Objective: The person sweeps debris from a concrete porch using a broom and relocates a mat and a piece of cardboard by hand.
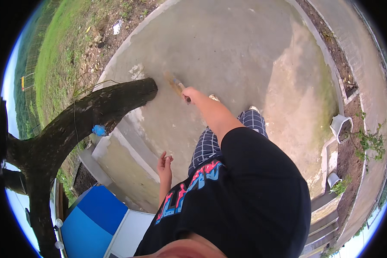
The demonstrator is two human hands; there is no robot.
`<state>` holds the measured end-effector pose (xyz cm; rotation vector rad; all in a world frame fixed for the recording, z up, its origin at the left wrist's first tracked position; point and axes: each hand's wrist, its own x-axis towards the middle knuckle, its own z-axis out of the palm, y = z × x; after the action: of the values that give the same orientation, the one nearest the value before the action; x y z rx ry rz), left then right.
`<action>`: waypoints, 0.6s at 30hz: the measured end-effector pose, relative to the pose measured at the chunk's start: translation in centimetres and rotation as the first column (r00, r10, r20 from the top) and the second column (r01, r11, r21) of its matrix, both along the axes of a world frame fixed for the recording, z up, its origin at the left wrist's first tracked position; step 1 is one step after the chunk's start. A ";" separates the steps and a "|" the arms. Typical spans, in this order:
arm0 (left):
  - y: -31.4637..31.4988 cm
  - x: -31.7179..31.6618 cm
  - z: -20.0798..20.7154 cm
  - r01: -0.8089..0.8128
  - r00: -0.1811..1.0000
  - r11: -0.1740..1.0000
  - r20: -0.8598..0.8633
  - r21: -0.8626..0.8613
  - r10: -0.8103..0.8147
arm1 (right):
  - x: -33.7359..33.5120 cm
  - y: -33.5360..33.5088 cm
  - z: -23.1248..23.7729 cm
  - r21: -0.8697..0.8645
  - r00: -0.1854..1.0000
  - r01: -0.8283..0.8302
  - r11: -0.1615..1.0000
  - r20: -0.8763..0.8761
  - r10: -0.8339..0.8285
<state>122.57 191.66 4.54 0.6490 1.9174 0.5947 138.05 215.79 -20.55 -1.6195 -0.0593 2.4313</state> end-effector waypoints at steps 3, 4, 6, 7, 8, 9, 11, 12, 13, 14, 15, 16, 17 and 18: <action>-1.0 -1.2 -1.2 -0.013 1.000 0.989 -0.027 -0.145 0.010 | 10.0 5.5 -0.7 -0.329 0.879 0.421 0.845 -0.082 -0.469; -2.0 -1.8 -1.7 -0.009 0.999 0.976 -0.032 -0.217 0.002 | 15.2 6.4 -0.1 -0.402 0.798 0.518 0.755 -0.091 -0.596; -7.0 -3.9 -4.4 -0.100 0.994 0.935 -0.002 -0.340 0.105 | 25.6 7.2 2.3 -0.297 0.786 0.586 0.754 -0.020 -0.618; -8.3 -4.1 -5.0 -0.137 0.988 0.909 0.012 -0.394 0.155 | 30.5 7.6 3.8 -0.362 0.727 0.653 0.665 0.052 -0.685; -7.6 -3.3 -5.0 -0.118 0.993 0.886 -0.028 -0.447 0.118 | 36.0 6.6 3.8 -0.251 0.657 0.746 0.617 0.131 -0.742; -7.0 -2.5 -4.7 -0.103 0.994 0.860 -0.075 -0.500 0.076 | 39.0 5.7 3.7 -0.102 0.694 0.708 0.699 0.288 -0.660; -12.0 -4.0 -7.1 -0.267 0.952 0.808 -0.013 -0.524 0.306 | 41.5 6.7 3.7 0.122 0.680 0.480 0.869 0.574 -0.456; -13.2 -3.5 -7.9 -0.310 0.936 0.798 -0.019 -0.518 0.351 | 41.2 7.5 4.0 0.177 0.617 0.467 0.866 0.636 -0.463; -12.0 -0.5 -7.7 -0.266 0.963 0.840 -0.088 -0.473 0.255 | 40.2 8.0 5.4 0.238 0.531 0.460 0.856 0.698 -0.480; -10.3 1.0 -7.2 -0.131 0.991 0.836 -0.075 -0.533 0.107 | 40.1 7.5 6.4 0.223 0.560 0.458 0.860 0.679 -0.474; -9.4 2.5 -6.8 -0.048 0.998 0.853 -0.059 -0.520 0.020 | 39.9 6.7 7.6 0.207 0.591 0.451 0.868 0.660 -0.464; -7.5 4.3 -6.7 0.043 0.996 0.861 -0.044 -0.507 -0.076 | 39.8 6.2 9.9 0.158 0.672 0.384 0.910 0.628 -0.393; -5.4 5.8 -6.7 0.137 0.985 0.861 -0.028 -0.489 -0.173 | 39.9 6.2 12.1 0.118 0.743 0.312 0.943 0.589 -0.319; -4.3 5.6 -7.7 0.074 0.996 0.843 0.003 -0.532 -0.086 | 39.9 6.3 12.6 0.136 0.814 0.264 0.955 0.500 -0.297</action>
<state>128.21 187.36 -3.17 0.3691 1.9429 -0.0158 177.95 222.11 -7.98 -2.0414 0.0210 1.7081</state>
